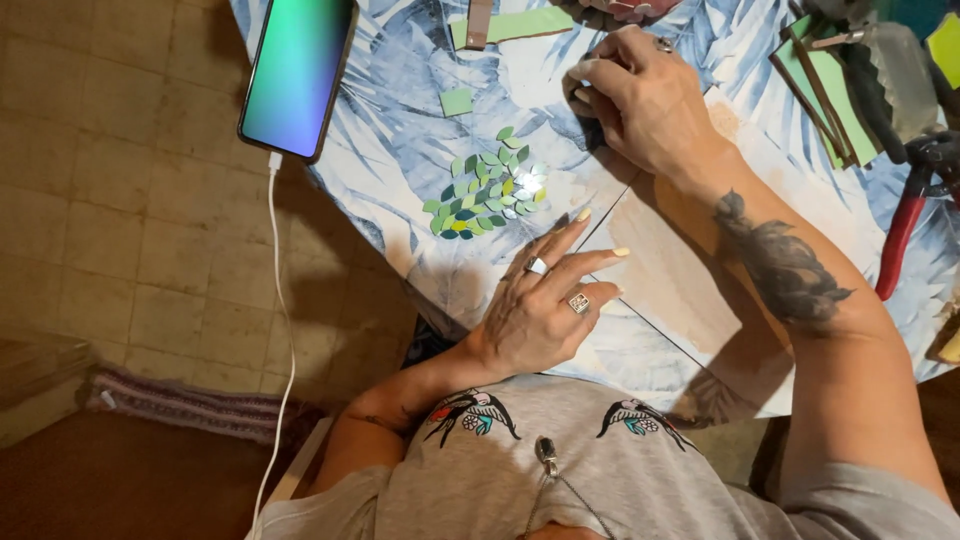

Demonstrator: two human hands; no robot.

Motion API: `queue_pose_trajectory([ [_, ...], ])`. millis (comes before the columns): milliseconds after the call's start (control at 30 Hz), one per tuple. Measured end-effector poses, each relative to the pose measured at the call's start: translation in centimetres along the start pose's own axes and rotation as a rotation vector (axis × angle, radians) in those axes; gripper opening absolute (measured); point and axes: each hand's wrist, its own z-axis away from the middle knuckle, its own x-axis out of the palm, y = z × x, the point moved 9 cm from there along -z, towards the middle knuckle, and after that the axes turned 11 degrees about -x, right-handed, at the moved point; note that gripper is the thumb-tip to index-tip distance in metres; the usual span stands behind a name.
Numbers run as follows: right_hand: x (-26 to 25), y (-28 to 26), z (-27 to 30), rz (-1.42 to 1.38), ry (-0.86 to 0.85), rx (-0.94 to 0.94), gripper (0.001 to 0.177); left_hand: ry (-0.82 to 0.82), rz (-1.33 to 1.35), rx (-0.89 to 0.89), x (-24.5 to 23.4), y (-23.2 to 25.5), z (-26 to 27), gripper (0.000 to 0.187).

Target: Sanding the edges of small mosaic tiles by rubbing them against a sheet of sandpaper on a table.

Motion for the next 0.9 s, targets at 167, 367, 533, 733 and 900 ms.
queue_pose_trajectory([
  [167,0.0,0.4,0.3,-0.017,0.018,0.021,0.007,-0.014,0.003,-0.002,0.2,-0.1,0.2,0.007],
  [367,-0.2,0.6,0.5,-0.075,0.024,0.075,0.013,0.015,-0.028,0.031,0.2,0.6,0.3,0.008],
  [533,0.3,0.3,0.0,-0.088,0.04,0.069,0.008,0.039,-0.064,0.032,0.2,0.7,0.6,0.008],
  [733,0.7,-0.2,-0.6,-0.109,-0.013,0.081,0.009,0.062,-0.084,0.067,0.1,1.1,0.6,0.006],
  [900,-3.7,-2.2,0.8,-0.371,0.197,0.068,0.008,0.096,-0.1,-0.048,-1.0,0.3,-0.1,0.023],
])
